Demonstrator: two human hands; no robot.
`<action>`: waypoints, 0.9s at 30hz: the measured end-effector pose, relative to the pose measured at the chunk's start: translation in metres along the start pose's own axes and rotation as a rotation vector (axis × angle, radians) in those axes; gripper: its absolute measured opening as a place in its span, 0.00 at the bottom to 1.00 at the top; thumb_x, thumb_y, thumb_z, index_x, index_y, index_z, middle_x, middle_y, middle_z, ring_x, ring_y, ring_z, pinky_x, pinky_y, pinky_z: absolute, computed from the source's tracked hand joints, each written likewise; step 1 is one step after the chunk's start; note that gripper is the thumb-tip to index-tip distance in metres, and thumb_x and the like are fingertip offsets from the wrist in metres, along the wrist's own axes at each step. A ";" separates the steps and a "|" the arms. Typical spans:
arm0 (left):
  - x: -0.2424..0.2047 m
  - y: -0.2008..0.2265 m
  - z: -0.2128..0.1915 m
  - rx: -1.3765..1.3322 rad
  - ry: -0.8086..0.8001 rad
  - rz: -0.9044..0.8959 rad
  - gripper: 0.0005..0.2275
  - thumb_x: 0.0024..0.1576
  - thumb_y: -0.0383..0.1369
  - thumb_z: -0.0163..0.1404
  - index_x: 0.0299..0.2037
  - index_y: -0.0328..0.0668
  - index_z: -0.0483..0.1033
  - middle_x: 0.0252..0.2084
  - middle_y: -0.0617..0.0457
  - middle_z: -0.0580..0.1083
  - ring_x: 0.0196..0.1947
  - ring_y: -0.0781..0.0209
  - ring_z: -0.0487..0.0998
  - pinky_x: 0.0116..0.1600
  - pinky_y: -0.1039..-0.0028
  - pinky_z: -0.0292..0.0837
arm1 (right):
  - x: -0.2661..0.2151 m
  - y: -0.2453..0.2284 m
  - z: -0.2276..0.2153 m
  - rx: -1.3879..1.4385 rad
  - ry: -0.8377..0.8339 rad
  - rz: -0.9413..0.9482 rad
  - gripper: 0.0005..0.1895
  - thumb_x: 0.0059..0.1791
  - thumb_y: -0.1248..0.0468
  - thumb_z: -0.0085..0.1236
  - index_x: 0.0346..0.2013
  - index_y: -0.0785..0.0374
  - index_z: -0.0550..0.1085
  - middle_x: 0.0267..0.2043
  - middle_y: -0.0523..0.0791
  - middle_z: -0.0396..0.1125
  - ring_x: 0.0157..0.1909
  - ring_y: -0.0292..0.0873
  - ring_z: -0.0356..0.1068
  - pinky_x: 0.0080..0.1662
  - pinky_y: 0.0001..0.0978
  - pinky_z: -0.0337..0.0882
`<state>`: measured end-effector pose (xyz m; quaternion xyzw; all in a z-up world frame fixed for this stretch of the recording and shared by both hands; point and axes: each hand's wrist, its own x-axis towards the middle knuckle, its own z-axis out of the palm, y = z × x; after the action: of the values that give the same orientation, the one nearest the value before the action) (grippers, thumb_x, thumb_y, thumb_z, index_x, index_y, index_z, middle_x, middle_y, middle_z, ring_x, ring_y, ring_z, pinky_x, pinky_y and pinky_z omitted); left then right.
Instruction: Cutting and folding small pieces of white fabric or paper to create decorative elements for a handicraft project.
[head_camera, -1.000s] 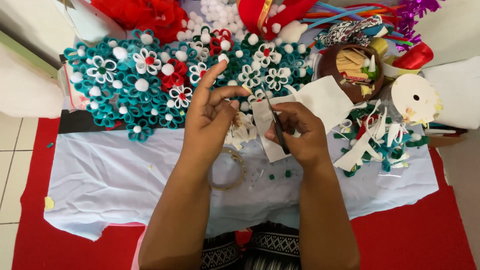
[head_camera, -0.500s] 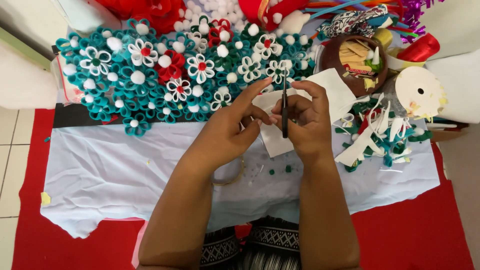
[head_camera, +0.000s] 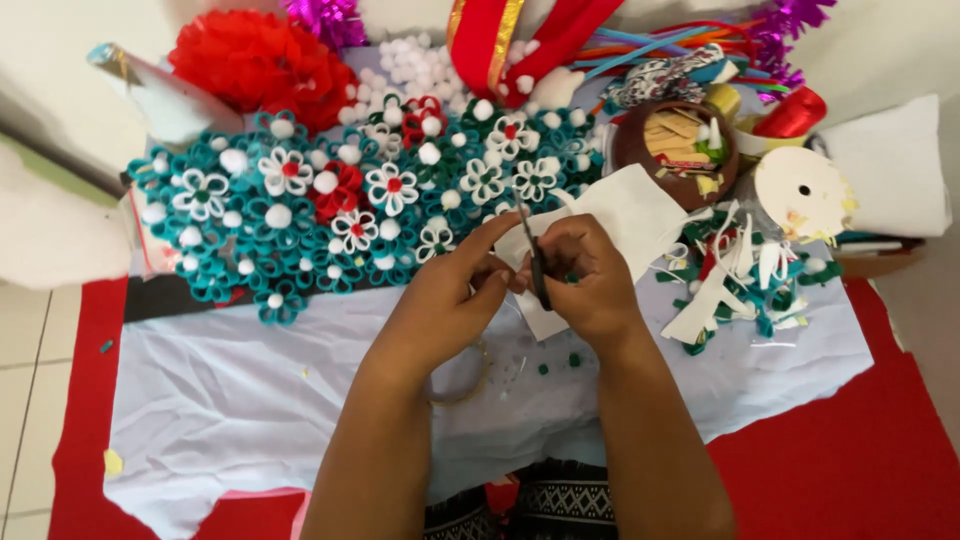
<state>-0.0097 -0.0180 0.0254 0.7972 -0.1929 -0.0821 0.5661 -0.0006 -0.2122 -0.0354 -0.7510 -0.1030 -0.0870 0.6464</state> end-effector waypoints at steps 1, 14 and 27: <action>0.000 0.004 -0.001 0.002 -0.019 0.008 0.25 0.59 0.26 0.45 0.70 0.47 0.65 0.39 0.43 0.82 0.32 0.53 0.80 0.31 0.71 0.72 | -0.001 0.000 0.002 -0.002 0.020 0.001 0.20 0.45 0.71 0.72 0.45 0.60 0.69 0.28 0.45 0.74 0.27 0.36 0.69 0.33 0.25 0.67; 0.000 -0.016 -0.006 -0.026 0.038 -0.012 0.23 0.60 0.26 0.44 0.67 0.45 0.70 0.40 0.41 0.82 0.37 0.50 0.82 0.36 0.68 0.76 | -0.008 0.008 0.019 0.188 0.007 -0.014 0.20 0.44 0.72 0.72 0.40 0.59 0.67 0.29 0.47 0.75 0.27 0.38 0.71 0.33 0.27 0.70; 0.001 -0.020 -0.005 -0.049 0.179 0.170 0.16 0.61 0.27 0.48 0.58 0.40 0.77 0.43 0.36 0.80 0.37 0.45 0.82 0.34 0.64 0.79 | -0.001 0.034 -0.004 0.636 0.149 -0.029 0.24 0.45 0.73 0.67 0.48 0.57 0.64 0.29 0.60 0.71 0.24 0.49 0.74 0.24 0.24 0.71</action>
<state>-0.0024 -0.0085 0.0090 0.7681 -0.2063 0.0331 0.6052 0.0071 -0.2206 -0.0673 -0.5016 -0.0880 -0.1142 0.8530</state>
